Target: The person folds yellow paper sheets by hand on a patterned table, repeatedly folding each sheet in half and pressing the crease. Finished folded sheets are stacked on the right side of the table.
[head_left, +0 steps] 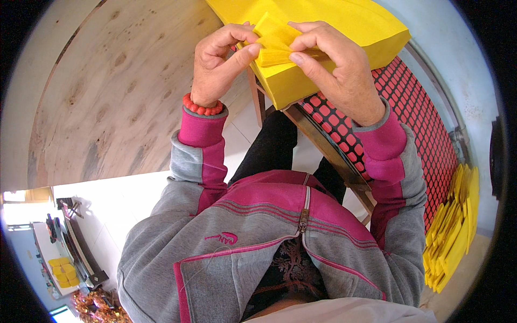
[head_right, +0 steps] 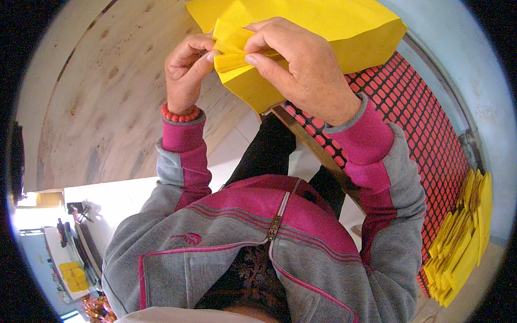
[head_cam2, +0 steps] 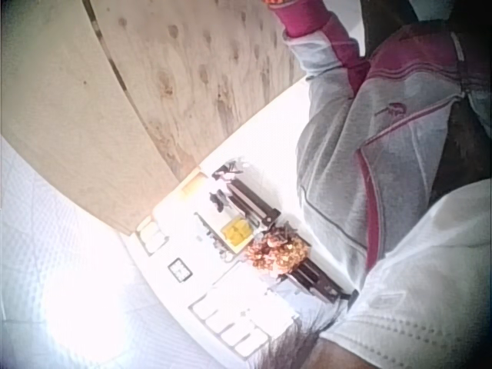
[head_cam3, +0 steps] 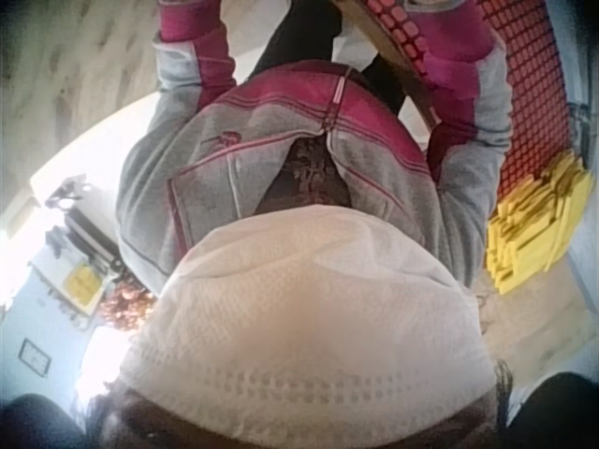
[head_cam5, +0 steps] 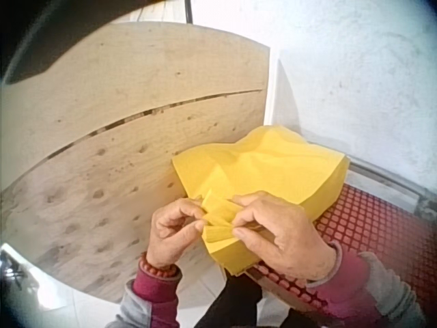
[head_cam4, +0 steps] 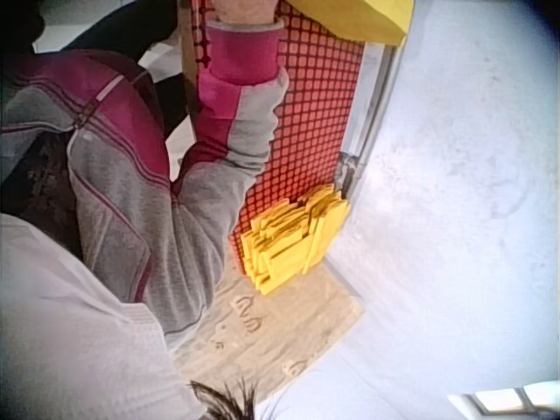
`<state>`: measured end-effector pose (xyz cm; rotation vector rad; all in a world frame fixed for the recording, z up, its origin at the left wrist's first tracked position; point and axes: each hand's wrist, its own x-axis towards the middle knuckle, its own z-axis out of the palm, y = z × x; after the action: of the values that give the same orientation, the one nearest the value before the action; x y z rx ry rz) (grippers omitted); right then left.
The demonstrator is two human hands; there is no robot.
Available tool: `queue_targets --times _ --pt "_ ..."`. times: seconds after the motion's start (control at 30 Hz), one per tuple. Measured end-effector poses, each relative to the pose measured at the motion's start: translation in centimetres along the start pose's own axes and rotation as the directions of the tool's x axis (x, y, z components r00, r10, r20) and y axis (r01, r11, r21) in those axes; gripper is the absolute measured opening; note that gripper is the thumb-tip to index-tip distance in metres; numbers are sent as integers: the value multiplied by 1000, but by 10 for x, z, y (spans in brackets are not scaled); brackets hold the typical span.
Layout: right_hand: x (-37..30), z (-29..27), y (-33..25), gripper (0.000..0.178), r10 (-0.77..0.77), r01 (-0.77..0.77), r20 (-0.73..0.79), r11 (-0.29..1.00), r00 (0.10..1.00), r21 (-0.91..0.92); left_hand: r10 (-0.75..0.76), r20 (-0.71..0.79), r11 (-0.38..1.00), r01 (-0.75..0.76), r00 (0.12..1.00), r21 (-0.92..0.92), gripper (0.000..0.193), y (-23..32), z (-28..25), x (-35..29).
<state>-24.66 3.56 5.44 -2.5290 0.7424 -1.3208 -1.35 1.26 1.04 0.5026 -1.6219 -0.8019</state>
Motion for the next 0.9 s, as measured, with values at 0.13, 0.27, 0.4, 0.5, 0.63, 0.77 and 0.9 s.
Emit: queue_targets --times 0.13,0.27,0.4,0.5,0.63,0.77,0.9 --pt "2 -1 -1 13 -30 33 -80 999 996 29 -27 -33 997 25 999 -76 11 2 3 0" --pt "4 -4 -3 13 -74 74 -60 997 995 -8 -7 -50 994 2 999 -107 13 3 6 2" --pt "6 1 0 14 -138 137 -81 990 987 -20 18 -61 992 -26 998 -124 13 3 8 3" --pt "3 3 2 9 -124 122 -39 991 991 -54 17 -55 990 -24 998 -140 12 2 8 3" --pt "1 4 3 11 -118 113 -66 991 991 -66 55 -90 987 -67 994 -144 11 -2 8 2" --pt "2 6 2 11 -108 106 -97 994 989 -31 48 -51 979 -58 998 -198 9 -4 3 1" --pt "1 5 2 12 -105 103 -97 994 990 -24 58 -6 996 -58 998 -69 9 -3 -3 1"
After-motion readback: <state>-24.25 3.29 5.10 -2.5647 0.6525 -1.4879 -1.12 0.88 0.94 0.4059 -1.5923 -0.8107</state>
